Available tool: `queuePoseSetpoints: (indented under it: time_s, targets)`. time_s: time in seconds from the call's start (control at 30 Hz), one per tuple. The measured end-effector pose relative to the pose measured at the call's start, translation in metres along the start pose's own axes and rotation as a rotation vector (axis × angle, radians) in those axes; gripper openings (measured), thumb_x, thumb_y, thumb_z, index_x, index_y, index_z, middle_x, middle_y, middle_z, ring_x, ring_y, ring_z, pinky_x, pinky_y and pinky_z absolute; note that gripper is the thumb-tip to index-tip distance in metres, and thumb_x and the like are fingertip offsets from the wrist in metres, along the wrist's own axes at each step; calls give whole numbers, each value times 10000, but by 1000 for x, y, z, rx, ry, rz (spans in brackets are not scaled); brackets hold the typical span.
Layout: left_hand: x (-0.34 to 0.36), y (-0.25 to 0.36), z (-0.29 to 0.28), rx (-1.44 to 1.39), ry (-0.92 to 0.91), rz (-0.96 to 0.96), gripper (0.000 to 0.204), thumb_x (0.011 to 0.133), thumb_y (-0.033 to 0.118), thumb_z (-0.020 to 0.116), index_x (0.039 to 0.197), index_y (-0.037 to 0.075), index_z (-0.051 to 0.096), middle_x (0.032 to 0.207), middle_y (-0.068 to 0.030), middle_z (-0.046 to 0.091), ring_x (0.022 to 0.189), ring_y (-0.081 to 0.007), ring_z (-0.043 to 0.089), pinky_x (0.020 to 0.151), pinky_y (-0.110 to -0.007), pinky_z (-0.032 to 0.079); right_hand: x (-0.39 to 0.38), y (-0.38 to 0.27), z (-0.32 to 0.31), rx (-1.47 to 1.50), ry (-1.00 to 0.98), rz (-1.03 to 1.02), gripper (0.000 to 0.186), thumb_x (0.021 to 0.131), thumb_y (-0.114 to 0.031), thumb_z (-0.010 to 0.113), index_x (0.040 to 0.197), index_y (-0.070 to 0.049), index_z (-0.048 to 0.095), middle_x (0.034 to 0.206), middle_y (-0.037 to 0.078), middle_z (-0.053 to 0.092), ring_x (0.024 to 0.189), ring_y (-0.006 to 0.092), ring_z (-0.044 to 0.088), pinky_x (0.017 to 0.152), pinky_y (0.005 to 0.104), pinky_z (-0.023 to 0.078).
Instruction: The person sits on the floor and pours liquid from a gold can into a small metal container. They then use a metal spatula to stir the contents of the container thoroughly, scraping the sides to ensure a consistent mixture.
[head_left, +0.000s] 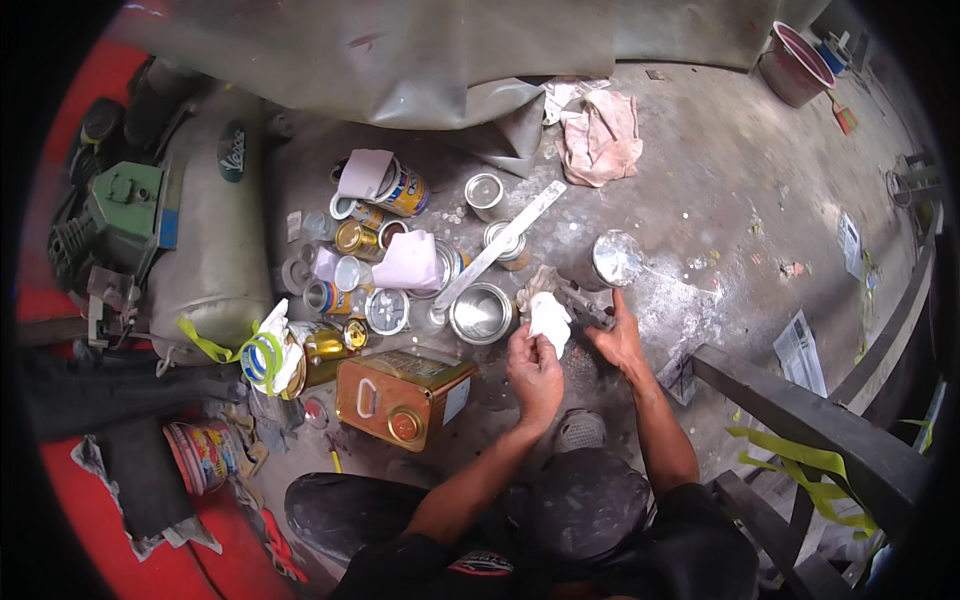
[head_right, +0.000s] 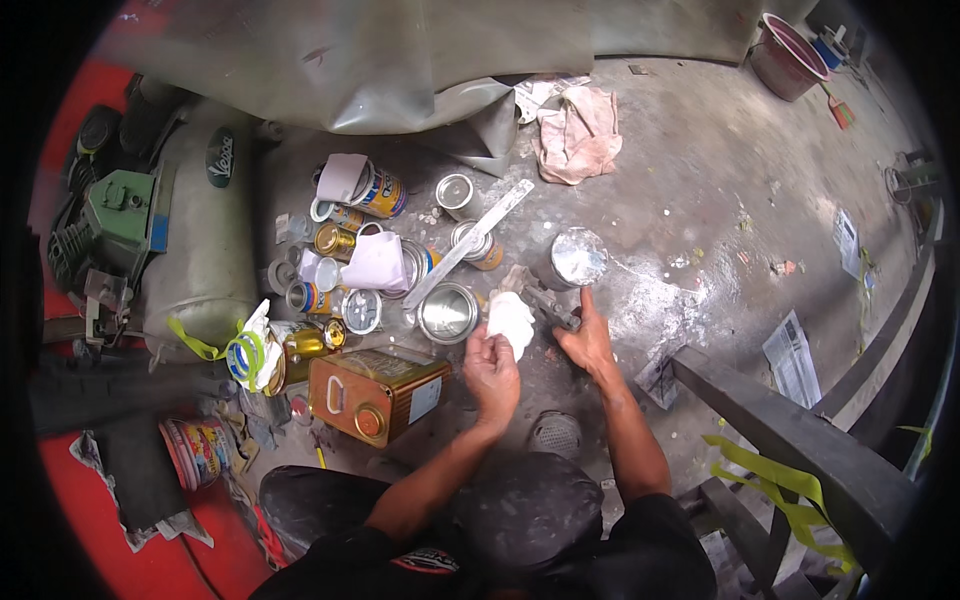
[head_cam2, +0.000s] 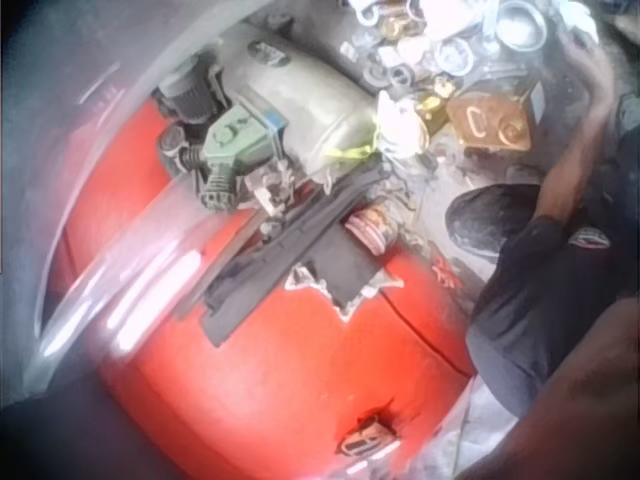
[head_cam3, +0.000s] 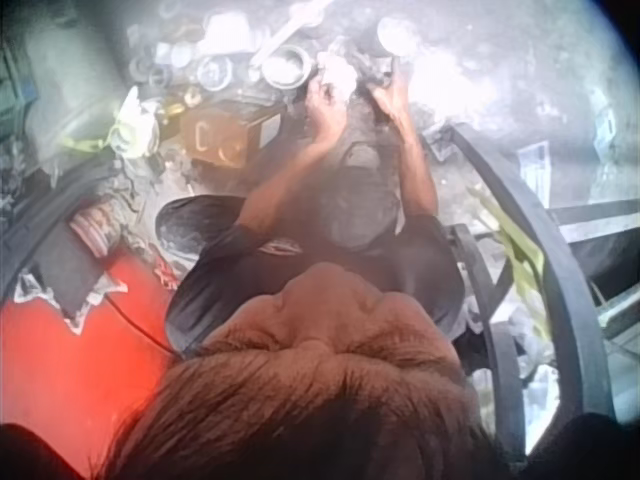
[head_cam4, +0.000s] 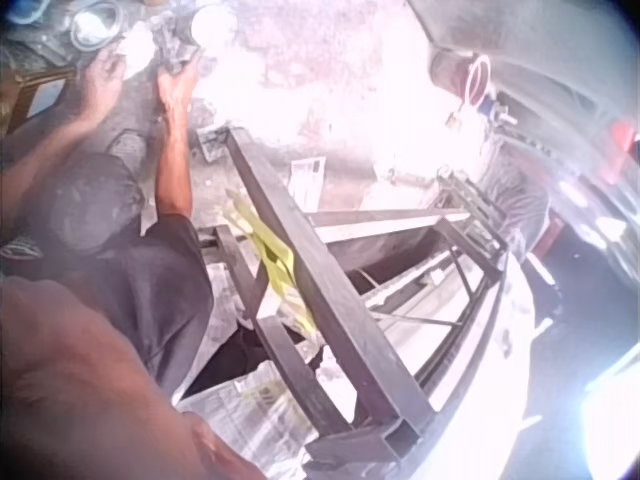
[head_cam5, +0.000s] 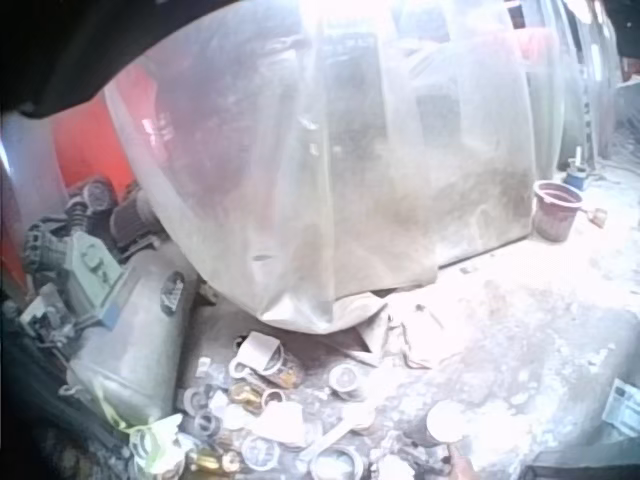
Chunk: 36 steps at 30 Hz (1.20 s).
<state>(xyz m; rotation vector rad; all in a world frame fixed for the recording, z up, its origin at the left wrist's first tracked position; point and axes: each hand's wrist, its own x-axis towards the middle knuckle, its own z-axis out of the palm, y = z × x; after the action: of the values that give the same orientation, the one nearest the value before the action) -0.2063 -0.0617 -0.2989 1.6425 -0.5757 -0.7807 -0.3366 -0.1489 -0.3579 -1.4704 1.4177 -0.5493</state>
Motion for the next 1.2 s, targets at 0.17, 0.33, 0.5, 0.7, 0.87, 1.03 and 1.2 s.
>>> queuePoseSetpoints:
  time_s: [0.17, 0.33, 0.5, 0.7, 0.87, 1.03, 1.2]
  targets:
    - [17, 54, -8, -190, 36, 184, 297, 976, -22, 484, 1258, -112, 458, 1083, -167, 659, 967, -174, 642, 846, -288, 510, 4, -14, 11, -69, -153, 64, 1031, 690, -143, 692, 1558, -53, 143, 947, 262, 678, 866, 382, 672, 801, 378, 510]
    - [26, 61, -17, -99, -8, 148, 302, 968, -3, 511, 1243, -122, 471, 1040, -174, 670, 938, -174, 651, 821, -289, 515, 20, 11, 52, -99, -240, 64, 1042, 696, -177, 705, 1564, -80, 136, 1072, 281, 676, 993, 396, 668, 876, 382, 507]
    - [26, 34, -22, -10, 72, 170, 298, 952, 2, 521, 1219, -127, 486, 988, -171, 680, 900, -172, 655, 791, -285, 514, 13, -3, 43, -251, -270, 24, 1076, 685, -252, 763, 1559, -76, 160, 1102, 247, 674, 1026, 413, 647, 898, 419, 499]
    - [16, 10, -24, 121, 0, 46, 284, 920, -9, 514, 1186, -107, 515, 946, -157, 685, 870, -170, 663, 775, -289, 518, -23, -18, 0, -303, -252, -130, 976, 750, -327, 799, 1529, -52, 279, 1245, 242, 591, 1138, 377, 584, 964, 420, 464]
    - [-2, -1, -15, 100, -275, -19, 373, 885, -15, 464, 1248, -56, 543, 1018, -163, 693, 930, -203, 671, 839, -316, 514, -63, -36, 5, 497, -248, -223, 651, 913, -219, 698, 1464, -26, 411, 1251, 195, 620, 1144, 218, 572, 910, 345, 466]
    - [10, 73, -31, 196, -559, 91, 460, 936, 65, 504, 1386, -27, 464, 1244, -194, 626, 1142, -256, 615, 947, -343, 479, -47, -76, 2, 436, 252, -174, 461, 949, -208, 659, 1295, 81, 560, 888, 124, 720, 821, 120, 632, 723, 278, 509]
    - [-22, 159, -123, 658, -537, 536, 411, 872, 58, 639, 1273, 10, 564, 1238, -205, 607, 1138, -332, 610, 963, -403, 485, -22, -141, 3, -195, 269, -521, 496, 889, -242, 707, 1280, 39, 587, 1030, 229, 682, 938, 334, 645, 808, 411, 509]
